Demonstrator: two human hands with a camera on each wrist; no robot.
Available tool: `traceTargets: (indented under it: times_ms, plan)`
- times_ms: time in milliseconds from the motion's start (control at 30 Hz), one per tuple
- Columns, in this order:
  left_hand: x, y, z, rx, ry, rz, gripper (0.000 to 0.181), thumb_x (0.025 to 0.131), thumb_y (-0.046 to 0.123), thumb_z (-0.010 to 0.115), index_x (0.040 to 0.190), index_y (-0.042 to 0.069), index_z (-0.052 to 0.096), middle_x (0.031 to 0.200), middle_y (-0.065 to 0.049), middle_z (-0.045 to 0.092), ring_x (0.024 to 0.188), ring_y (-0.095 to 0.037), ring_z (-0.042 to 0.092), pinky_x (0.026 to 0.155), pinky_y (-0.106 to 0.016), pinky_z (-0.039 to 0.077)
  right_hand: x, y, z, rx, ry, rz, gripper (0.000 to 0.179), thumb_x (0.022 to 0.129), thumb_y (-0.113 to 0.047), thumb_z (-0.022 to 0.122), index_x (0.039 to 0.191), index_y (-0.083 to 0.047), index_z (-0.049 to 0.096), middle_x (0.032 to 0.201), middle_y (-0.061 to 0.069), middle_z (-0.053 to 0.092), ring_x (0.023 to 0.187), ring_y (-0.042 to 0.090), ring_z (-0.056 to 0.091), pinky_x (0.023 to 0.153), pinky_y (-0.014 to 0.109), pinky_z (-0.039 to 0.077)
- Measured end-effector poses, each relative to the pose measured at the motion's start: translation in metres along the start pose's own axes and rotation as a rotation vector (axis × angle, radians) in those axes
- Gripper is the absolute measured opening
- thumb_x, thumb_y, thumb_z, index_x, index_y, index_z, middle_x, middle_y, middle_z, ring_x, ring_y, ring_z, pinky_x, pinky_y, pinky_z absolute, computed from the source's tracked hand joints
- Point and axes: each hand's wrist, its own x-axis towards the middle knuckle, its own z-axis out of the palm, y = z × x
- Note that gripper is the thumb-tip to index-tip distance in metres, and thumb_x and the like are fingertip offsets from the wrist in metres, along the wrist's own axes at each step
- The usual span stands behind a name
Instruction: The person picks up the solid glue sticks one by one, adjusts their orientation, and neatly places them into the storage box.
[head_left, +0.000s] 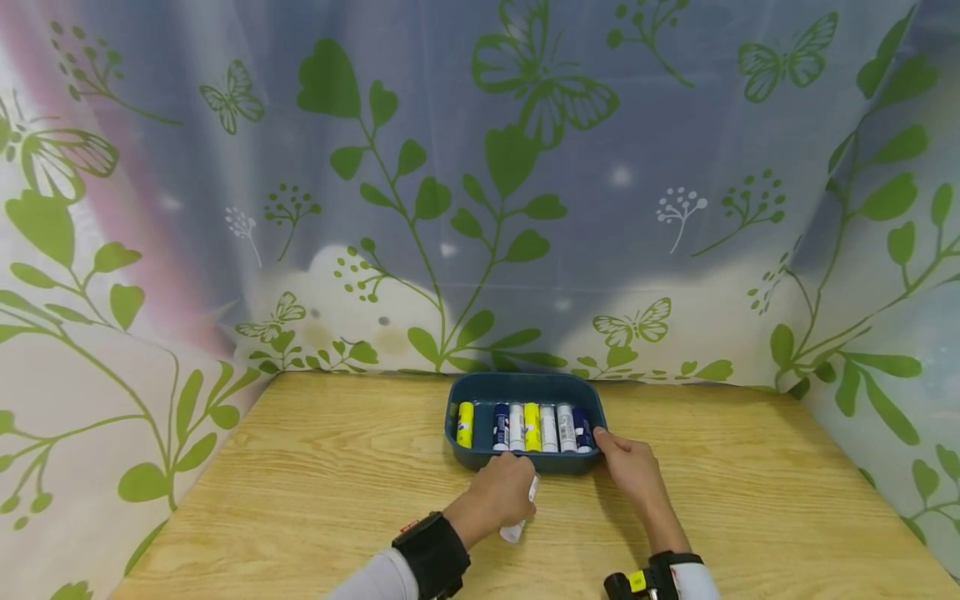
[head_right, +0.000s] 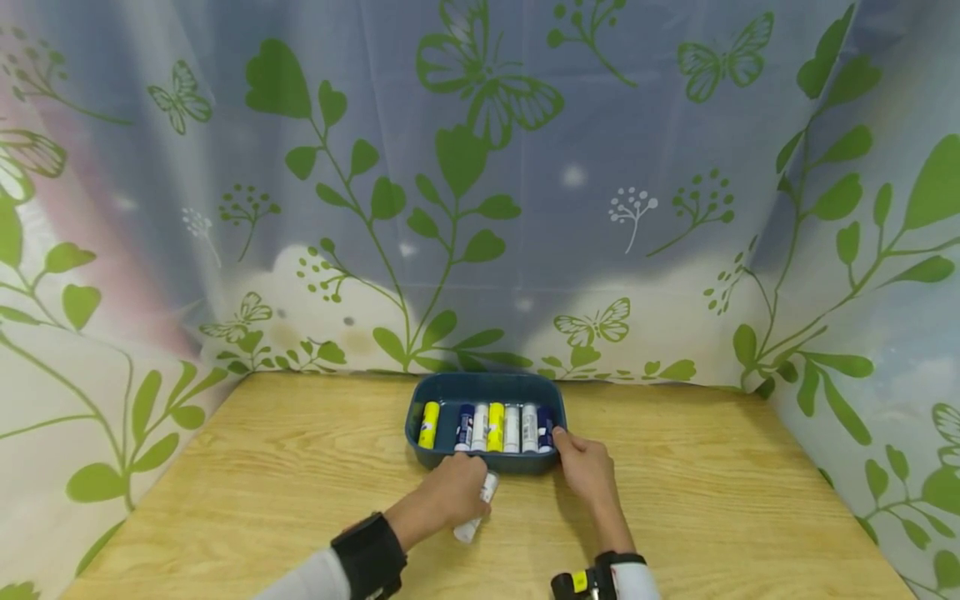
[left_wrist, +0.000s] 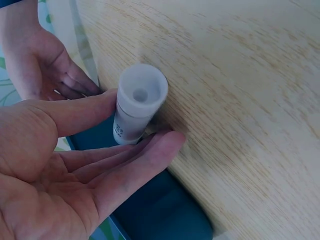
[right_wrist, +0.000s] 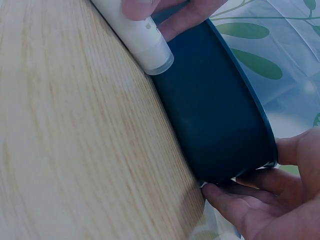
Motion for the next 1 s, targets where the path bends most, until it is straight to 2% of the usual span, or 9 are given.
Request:
traceTargets:
  times_ms: [267,500,1000]
  plan:
    - [0.0012,-0.0008,-0.0007,0.035,0.001,0.002,0.021,0.077,0.005,0.084,0.091,0.004,0.068,0.077,-0.005,0.06,0.065,-0.016,0.057,0.053,-0.025,0.051,0.0006,0.0009,-0.0005,-0.027,-0.003,0.004,0.062,0.105,-0.042,0.049,0.143,0.006,0.051,0.147,0.029,0.048,0.139,0.043,0.046,0.112,0.056,0.04]
    - [0.0025,-0.0025,0.0009,0.053,0.005,0.015,0.02,0.077,0.004,0.083,0.091,0.003,0.068,0.077,-0.005,0.06,0.067,-0.017,0.058,0.056,-0.027,0.052,0.0004,0.0012,0.0,0.003,0.0,0.002,0.062,0.105,-0.041,0.049,0.143,0.008,0.051,0.147,0.03,0.048,0.135,0.043,0.051,0.108,0.051,0.047]
    - [0.0058,-0.0031,0.0002,0.037,-0.028,-0.019,0.022,0.079,0.007,0.083,0.093,0.004,0.067,0.078,-0.005,0.058,0.067,-0.017,0.055,0.052,-0.026,0.049,0.0005,0.0001,0.0003,0.009,0.001,-0.001,0.061,0.105,-0.04,0.05,0.142,0.009,0.052,0.146,0.03,0.048,0.134,0.042,0.051,0.106,0.049,0.048]
